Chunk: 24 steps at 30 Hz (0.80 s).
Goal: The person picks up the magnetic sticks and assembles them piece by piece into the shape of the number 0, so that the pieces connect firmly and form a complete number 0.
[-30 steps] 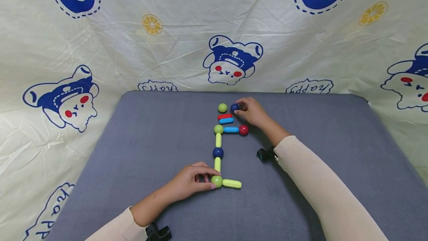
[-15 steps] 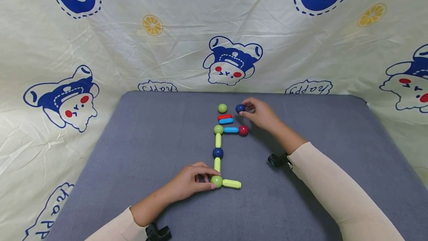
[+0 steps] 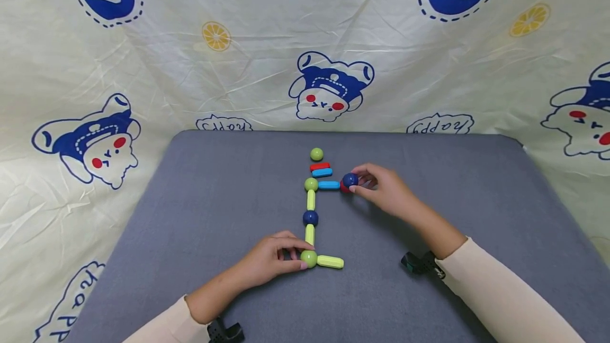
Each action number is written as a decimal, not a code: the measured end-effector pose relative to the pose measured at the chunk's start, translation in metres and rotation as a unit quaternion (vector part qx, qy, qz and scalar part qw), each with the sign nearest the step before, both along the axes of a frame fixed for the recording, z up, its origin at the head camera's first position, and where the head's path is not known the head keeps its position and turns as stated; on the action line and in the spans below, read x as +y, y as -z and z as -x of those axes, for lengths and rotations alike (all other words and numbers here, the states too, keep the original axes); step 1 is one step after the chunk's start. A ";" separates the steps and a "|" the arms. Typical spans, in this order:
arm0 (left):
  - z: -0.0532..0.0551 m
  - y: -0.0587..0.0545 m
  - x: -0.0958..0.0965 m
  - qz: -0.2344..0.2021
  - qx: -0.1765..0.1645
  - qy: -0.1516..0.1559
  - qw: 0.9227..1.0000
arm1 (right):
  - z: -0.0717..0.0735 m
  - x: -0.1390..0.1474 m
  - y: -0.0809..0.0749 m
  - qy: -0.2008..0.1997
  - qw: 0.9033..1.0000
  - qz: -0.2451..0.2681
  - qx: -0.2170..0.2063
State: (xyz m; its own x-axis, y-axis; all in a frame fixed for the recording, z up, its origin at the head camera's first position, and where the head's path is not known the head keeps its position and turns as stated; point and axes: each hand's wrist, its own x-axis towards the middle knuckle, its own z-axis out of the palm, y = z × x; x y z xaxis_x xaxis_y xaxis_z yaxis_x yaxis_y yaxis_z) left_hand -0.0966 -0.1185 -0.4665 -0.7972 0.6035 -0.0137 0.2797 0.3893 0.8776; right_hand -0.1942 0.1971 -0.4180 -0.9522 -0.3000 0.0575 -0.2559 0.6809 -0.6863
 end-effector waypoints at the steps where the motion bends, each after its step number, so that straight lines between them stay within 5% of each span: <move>1: 0.000 0.000 0.000 0.000 0.000 0.000 1.000 | -0.006 0.001 0.000 -0.001 1.000 0.003 -0.003; 14: -0.001 -0.001 0.001 0.000 -0.008 -0.004 1.000 | -0.070 0.010 0.014 -0.034 0.999 -0.028 -0.015; 24: -0.001 -0.002 0.001 0.001 -0.003 -0.004 1.000 | -0.098 0.020 0.023 -0.119 0.992 -0.017 -0.048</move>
State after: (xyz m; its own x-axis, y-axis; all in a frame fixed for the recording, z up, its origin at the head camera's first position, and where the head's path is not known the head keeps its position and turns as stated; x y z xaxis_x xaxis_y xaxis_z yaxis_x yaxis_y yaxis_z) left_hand -0.0952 -0.1170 -0.4649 -0.8024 0.5964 -0.0202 0.2708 0.3941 0.8783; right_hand -0.0962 0.2169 -0.4412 -0.8548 -0.5171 -0.0445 -0.3460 0.6317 -0.6937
